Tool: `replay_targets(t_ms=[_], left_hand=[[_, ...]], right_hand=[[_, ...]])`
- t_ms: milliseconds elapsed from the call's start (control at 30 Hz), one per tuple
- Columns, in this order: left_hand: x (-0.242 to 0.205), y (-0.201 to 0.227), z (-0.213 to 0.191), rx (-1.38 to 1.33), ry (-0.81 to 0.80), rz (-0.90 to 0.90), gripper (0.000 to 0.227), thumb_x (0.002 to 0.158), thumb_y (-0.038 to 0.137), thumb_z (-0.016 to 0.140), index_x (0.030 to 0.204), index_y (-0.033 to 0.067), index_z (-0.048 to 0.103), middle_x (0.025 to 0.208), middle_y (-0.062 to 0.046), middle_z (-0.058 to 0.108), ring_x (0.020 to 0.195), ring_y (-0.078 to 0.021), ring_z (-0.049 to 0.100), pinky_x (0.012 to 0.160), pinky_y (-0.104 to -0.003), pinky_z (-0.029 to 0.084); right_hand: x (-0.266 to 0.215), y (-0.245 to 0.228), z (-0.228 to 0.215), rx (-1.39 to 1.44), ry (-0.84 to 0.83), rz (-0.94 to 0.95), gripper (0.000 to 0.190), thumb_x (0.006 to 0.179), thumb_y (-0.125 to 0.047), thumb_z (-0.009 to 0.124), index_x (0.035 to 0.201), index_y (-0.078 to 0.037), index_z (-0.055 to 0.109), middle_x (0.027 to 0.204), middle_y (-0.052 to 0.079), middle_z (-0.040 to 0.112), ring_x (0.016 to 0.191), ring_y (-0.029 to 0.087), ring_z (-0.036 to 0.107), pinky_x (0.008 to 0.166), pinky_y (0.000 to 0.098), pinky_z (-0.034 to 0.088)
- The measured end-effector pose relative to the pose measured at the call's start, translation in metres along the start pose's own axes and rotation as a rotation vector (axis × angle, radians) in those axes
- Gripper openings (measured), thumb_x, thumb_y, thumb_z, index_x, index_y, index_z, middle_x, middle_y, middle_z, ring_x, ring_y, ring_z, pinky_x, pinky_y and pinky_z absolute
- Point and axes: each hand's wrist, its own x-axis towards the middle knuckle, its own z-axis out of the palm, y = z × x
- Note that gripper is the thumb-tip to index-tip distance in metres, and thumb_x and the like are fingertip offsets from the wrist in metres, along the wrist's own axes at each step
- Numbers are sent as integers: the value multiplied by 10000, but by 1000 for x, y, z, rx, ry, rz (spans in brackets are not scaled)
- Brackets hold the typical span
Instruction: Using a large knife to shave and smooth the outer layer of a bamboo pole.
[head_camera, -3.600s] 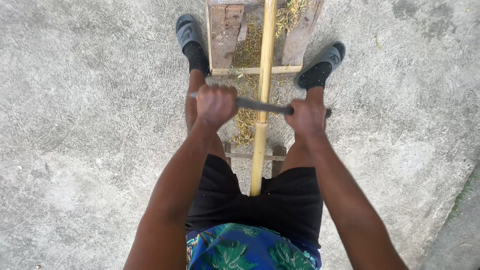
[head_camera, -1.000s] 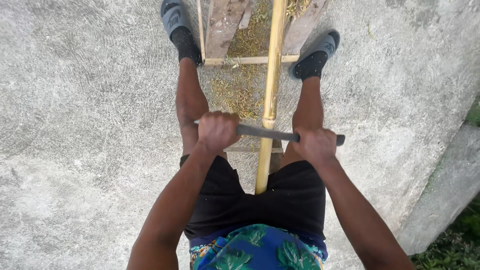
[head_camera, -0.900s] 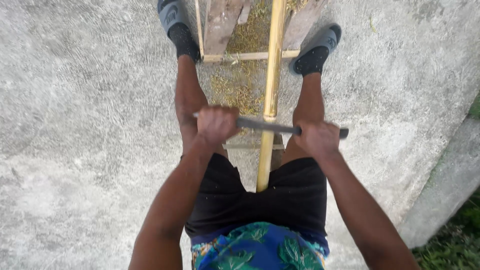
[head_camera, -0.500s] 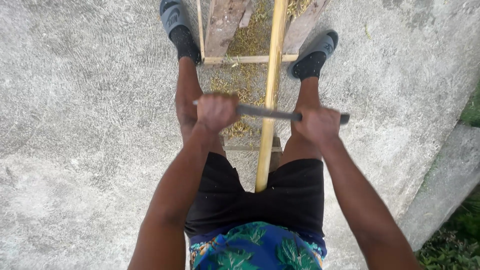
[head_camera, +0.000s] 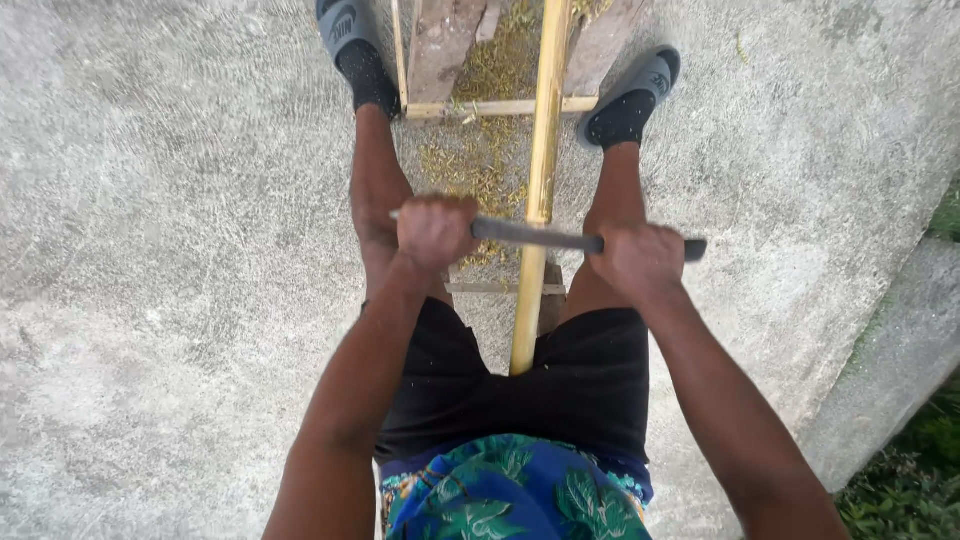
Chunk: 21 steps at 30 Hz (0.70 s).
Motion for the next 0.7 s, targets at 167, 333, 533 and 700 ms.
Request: replay_targets(t_ms=[167,333,533,700], left_hand=[[-4,-2,1,19,27,-22,278,843,275,747,625,148,631,593,-28,662,499,-180,644,455,-367,521],[4,-1,-2,-17,-56,-9,328,903,311,722,631,143,651,556,-31,658,454,-162,639,429,-368,518],[99,-37,-28,139,17,-17,215,811,324,714,661,175,679,578,-12,657,491,-174,645,465,-371,537],[128,-50,-23,150,-35,-79,211,869,287,705,690,174,700,571,-3,648,483,-160,646,451,-372,531]], right_hand=[[-3,-5,-4,-20,19,1,243,928,-345,691,831,-132,758,721,75,733,636,252,725,642,420,554],[4,1,4,29,-77,48,244,921,-365,693,848,-144,765,698,79,731,609,235,723,621,419,549],[103,37,-23,17,184,-81,144,818,-310,758,889,-199,817,750,117,737,767,304,714,760,472,511],[141,38,-48,59,233,-93,181,912,-329,744,923,-160,807,803,116,750,776,336,716,791,495,502]])
